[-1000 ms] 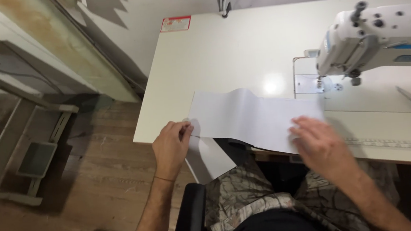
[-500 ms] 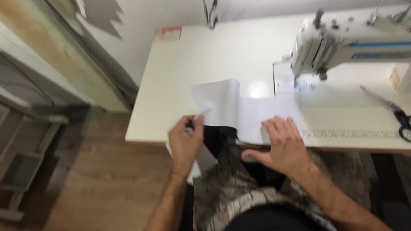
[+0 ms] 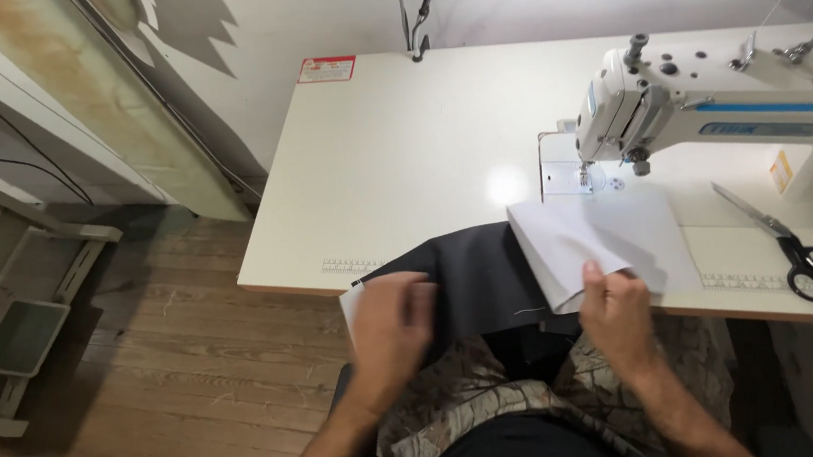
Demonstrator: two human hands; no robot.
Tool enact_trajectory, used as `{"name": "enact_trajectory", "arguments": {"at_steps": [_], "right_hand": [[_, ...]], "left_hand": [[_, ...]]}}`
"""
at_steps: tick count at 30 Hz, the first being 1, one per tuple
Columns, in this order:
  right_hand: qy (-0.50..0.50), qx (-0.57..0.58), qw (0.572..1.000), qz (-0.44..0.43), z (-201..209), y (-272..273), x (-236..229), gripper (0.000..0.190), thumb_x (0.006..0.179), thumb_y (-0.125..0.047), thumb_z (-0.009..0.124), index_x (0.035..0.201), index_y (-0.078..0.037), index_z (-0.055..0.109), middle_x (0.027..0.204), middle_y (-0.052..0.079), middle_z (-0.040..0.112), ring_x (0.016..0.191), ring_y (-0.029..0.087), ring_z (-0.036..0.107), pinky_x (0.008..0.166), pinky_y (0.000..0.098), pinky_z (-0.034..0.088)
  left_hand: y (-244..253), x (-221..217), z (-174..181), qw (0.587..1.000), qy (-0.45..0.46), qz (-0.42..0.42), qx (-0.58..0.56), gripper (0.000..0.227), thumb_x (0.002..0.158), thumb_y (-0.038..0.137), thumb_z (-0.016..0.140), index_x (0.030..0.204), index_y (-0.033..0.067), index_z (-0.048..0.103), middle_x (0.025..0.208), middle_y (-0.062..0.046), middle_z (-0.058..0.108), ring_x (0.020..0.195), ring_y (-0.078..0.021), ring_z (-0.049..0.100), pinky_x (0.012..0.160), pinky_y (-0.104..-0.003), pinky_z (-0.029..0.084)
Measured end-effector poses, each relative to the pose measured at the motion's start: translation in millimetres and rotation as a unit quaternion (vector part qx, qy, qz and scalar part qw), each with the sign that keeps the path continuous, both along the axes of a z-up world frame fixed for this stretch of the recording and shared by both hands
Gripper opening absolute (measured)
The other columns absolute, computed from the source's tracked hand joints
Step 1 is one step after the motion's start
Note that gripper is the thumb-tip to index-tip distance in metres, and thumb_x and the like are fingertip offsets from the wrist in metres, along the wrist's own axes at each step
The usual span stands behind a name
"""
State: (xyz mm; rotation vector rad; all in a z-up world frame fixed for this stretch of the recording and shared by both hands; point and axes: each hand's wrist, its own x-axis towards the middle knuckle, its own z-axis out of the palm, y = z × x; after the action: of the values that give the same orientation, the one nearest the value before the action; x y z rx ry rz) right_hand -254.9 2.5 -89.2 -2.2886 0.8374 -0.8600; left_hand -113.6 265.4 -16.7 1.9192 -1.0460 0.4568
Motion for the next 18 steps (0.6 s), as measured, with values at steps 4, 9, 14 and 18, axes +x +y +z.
{"name": "enact_trajectory", "arguments": {"at_steps": [4,9,14,18], "right_hand": [[-0.038,0.014,0.999,0.019,17.2,2.0,-5.9,0.060,0.108,-0.029,0.052,0.056,0.002,0.047,0.051,0.019,0.041,0.054,0.034,0.044,0.056,0.0481,0.031],[-0.098,0.138,0.984,-0.053,-12.8,-23.2,-14.7,0.053,0.111,-0.025,0.055,0.073,0.011,0.049,0.069,0.016,0.052,0.076,0.027,0.052,0.073,0.0505,0.037],[-0.302,0.424,0.834,-0.185,-20.0,-70.4,-29.5,0.031,0.103,-0.034,0.058,0.096,-0.004,0.061,0.077,0.004,0.049,0.074,0.015,0.060,0.078,0.0286,0.064],[-0.307,0.409,0.845,-0.158,-11.9,-68.0,-33.3,0.040,0.101,-0.032,0.055,0.119,0.003,0.061,0.083,0.007,0.048,0.080,0.016,0.057,0.086,0.0361,0.068]], "left_hand": [[53.2,17.9,-40.2,0.964,-0.131,0.141,0.183,0.039,0.103,0.030,0.059,0.137,0.0128,0.061,0.140,-0.006,0.061,0.133,-0.0274,0.054,0.114,-0.046,0.037],[47.7,41.8,-36.5,0.973,-0.048,0.080,0.209,0.051,0.107,0.034,0.046,0.151,0.0100,0.050,0.161,-0.012,0.044,0.151,-0.0349,0.037,0.125,-0.054,0.023],[34.7,100.5,-41.2,0.953,-0.051,-0.005,0.300,0.051,0.107,0.035,0.040,0.155,0.0202,0.046,0.165,-0.008,0.038,0.153,-0.0367,0.030,0.123,-0.053,0.020],[28.3,125.9,-10.7,0.925,-0.021,-0.058,0.375,0.056,0.108,0.045,0.028,0.161,0.0263,0.032,0.170,-0.007,0.024,0.157,-0.0300,0.016,0.126,-0.043,0.010]]}}
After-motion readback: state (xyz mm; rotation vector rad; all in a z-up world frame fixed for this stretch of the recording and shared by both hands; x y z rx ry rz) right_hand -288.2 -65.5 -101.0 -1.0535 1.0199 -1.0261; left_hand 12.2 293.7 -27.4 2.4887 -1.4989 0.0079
